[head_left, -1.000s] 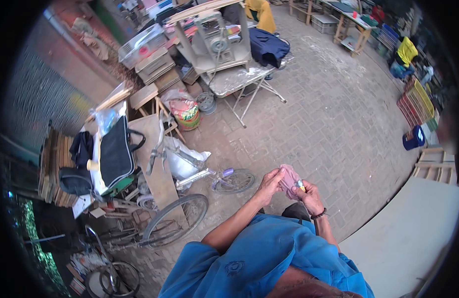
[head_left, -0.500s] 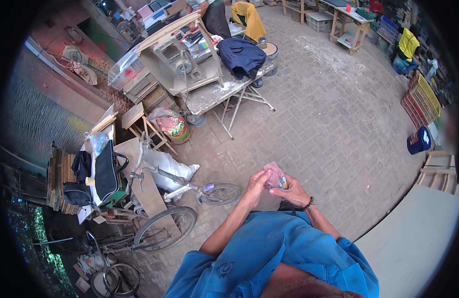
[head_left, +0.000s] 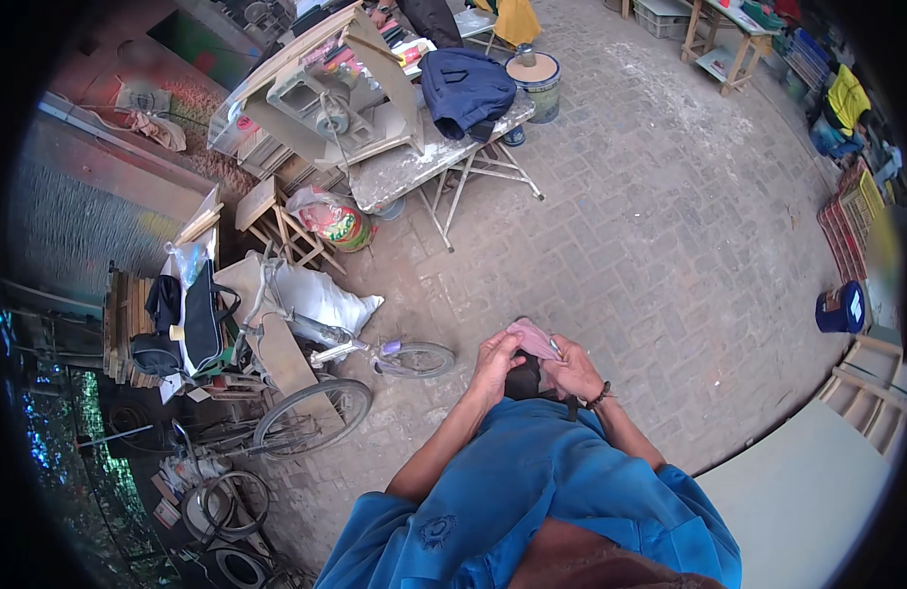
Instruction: Trace shapes using a stencil onto a wooden board and organize completed panels.
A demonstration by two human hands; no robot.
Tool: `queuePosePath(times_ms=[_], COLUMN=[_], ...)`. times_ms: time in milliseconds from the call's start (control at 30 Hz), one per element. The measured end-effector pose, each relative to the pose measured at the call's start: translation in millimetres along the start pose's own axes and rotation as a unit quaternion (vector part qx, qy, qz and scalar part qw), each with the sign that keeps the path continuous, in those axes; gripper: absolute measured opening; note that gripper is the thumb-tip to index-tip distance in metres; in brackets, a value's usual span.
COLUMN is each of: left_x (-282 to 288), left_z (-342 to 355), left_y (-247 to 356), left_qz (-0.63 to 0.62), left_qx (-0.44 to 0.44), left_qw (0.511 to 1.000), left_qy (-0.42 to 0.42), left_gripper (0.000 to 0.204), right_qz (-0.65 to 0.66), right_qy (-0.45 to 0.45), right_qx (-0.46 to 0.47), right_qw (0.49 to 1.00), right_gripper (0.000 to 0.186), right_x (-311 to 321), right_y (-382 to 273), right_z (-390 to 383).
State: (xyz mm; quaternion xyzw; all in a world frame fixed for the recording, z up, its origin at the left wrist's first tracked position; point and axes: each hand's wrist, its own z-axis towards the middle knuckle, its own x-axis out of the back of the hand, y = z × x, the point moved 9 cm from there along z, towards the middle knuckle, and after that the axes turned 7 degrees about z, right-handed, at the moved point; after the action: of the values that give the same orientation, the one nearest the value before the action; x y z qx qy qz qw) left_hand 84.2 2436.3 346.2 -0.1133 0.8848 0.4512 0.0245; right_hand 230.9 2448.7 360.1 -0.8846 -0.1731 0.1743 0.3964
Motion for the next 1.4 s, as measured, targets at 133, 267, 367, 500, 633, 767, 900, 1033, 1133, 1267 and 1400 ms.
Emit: queuePosePath(times_ms=[133, 267, 367, 500, 633, 767, 900, 1033, 1133, 1267, 1400], left_x=[-2, -9, -21, -32, -48, -52, -71, -93, -110, -137, -158], left_z=[43, 100, 136, 182, 219, 254, 276, 292, 294, 287, 287], left_y=[8, 28, 58, 108, 149, 158, 163, 192, 213, 209, 169], left_qz=[0.045, 0.021, 0.031, 0.044, -0.025, -0.037, -0.176, -0.243, -0.259, -0.297, -0.329], left_qx=[-0.027, -0.02, -0.026, -0.013, 0.006, 0.002, -0.006, -0.026, -0.072, -0.098, -0.091], left_qw=[0.997, 0.996, 0.998, 0.998, 0.999, 0.999, 0.984, 0.969, 0.961, 0.939, 0.917], left_qy=[0.063, 0.083, 0.056, 0.031, -0.024, -0.007, 0.006, 0.019, 0.061, 0.141, 0.208], left_gripper=[0.028, 0.029, 0.031, 0.031, 0.032, 0.034, 0.037, 0.036, 0.03, 0.028, 0.029], right_qz=[-0.045, -0.167, -0.128, -0.121, -0.152, -0.118, -0.21, -0.168, -0.042, -0.086, -0.168], right_qy=[0.106, 0.089, 0.12, 0.113, 0.161, 0.106, 0.093, 0.006, -0.094, -0.232, -0.357], right_qx=[0.198, 0.225, 0.232, 0.216, 0.289, 0.251, 0.194, 0.17, 0.11, 0.069, 0.052], right_qw=[0.973, 0.956, 0.957, 0.962, 0.931, 0.955, 0.954, 0.971, 0.989, 0.967, 0.918], right_gripper=[0.027, 0.025, 0.024, 0.028, 0.031, 0.037, 0.038, 0.033, 0.027, 0.017, 0.011], right_x=[35, 63, 83, 102, 120, 132, 166, 198, 220, 242, 255], right_y=[-43, -73, -108, -156, -212, -230, -240, -259, -270, -276, -266], right_z=[15, 49, 66, 105, 129, 150, 177, 216, 239, 254, 259])
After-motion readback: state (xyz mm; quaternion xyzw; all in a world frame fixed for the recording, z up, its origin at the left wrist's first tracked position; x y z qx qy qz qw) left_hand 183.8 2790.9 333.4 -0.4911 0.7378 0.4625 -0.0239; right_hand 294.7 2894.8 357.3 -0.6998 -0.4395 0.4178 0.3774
